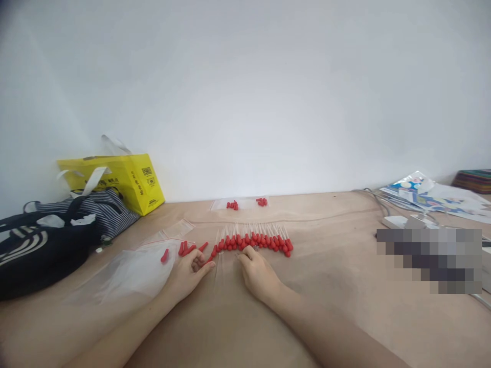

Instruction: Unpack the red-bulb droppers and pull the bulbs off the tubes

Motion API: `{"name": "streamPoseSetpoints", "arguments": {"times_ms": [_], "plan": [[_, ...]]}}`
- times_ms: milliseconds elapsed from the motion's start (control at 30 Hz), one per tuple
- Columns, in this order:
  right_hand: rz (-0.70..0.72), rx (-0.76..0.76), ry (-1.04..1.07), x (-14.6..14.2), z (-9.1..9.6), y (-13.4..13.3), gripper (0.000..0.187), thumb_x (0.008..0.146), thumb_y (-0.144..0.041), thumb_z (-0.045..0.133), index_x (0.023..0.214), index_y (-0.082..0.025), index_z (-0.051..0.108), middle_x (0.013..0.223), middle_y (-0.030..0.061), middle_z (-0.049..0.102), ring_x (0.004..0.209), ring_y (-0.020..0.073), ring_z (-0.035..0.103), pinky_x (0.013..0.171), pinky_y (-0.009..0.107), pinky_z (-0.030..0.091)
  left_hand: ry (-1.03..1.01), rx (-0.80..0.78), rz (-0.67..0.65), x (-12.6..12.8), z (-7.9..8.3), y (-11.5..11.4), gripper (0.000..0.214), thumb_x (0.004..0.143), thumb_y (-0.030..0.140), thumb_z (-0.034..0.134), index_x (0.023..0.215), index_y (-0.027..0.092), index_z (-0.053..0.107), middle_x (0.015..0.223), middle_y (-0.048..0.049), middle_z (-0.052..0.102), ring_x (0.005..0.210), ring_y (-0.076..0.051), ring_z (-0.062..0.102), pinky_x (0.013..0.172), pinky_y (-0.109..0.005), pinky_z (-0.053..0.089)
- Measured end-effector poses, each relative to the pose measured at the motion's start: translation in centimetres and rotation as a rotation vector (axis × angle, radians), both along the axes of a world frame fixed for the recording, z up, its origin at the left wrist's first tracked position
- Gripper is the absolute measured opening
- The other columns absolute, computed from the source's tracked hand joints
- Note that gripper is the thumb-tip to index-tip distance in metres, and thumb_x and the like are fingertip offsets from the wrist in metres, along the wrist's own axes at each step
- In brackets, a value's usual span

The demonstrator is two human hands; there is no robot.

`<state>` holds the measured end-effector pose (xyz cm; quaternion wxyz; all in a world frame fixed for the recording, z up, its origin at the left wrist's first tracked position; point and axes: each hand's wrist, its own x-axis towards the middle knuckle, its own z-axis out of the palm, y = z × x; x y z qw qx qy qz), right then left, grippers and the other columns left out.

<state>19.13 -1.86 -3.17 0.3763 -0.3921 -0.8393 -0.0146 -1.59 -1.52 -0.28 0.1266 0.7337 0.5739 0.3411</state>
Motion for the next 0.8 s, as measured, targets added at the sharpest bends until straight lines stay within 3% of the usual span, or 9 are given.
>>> {"name": "streamPoseSetpoints", "arguments": {"times_ms": [267, 400, 567, 700, 800], "plan": [[-0.071, -0.022, -0.135, -1.5, 0.2, -0.1, 0.021, 0.077, -0.004, 0.041, 0.065, -0.014, 0.055, 0.077, 0.0058, 0.052, 0.071, 0.0135, 0.049, 0.065, 0.024, 0.042, -0.159, -0.128, -0.230, -0.7, 0.0, -0.8, 0.012, 0.068, 0.025, 0.052, 0.077, 0.017, 0.053, 0.076, -0.0027, 0.062, 0.068, -0.014, 0.059, 0.062, -0.025, 0.048], [-0.088, -0.036, -0.137, -1.6, 0.3, -0.5, 0.020, 0.080, -0.011, 0.042, 0.068, -0.015, 0.057, 0.077, 0.0052, 0.053, 0.074, 0.0142, 0.049, 0.069, 0.027, 0.039, -0.099, -0.082, -0.141, -0.6, 0.2, -0.3, 0.011, 0.072, 0.027, 0.049, 0.075, 0.017, 0.053, 0.070, -0.0013, 0.061, 0.062, -0.013, 0.058, 0.057, -0.024, 0.046], [-0.088, -0.008, -0.106, -1.3, 0.8, -0.7, 0.021, 0.082, -0.014, 0.040, 0.072, -0.015, 0.058, 0.077, 0.0052, 0.054, 0.074, 0.0152, 0.050, 0.069, 0.029, 0.036, 0.203, -0.007, -0.011, 0.1, 1.7, 1.9, 0.016, 0.075, 0.029, 0.045, 0.073, 0.018, 0.056, 0.077, -0.0021, 0.062, 0.074, -0.015, 0.057, 0.067, -0.025, 0.043], [-0.092, 0.050, -0.003, 0.3, 1.0, -0.7, 0.020, 0.082, -0.014, 0.040, 0.077, -0.016, 0.059, 0.078, 0.0057, 0.055, 0.075, 0.0146, 0.051, 0.068, 0.028, 0.036, 0.300, -0.036, 0.018, 1.8, 2.7, 4.4, 0.013, 0.070, 0.027, 0.051, 0.063, 0.018, 0.055, 0.074, -0.0024, 0.061, 0.074, -0.017, 0.056, 0.066, -0.026, 0.040], [-0.131, 0.073, 0.033, 2.3, 0.8, -0.9, 0.018, 0.081, -0.015, 0.042, 0.075, -0.017, 0.059, 0.080, 0.0053, 0.055, 0.075, 0.0145, 0.052, 0.067, 0.027, 0.036, 0.372, -0.088, 0.008, 2.9, 3.0, 5.5, 0.016, 0.064, 0.028, 0.056, 0.052, 0.018, 0.051, 0.058, -0.0003, 0.057, 0.063, -0.016, 0.055, 0.059, -0.025, 0.038]]}}
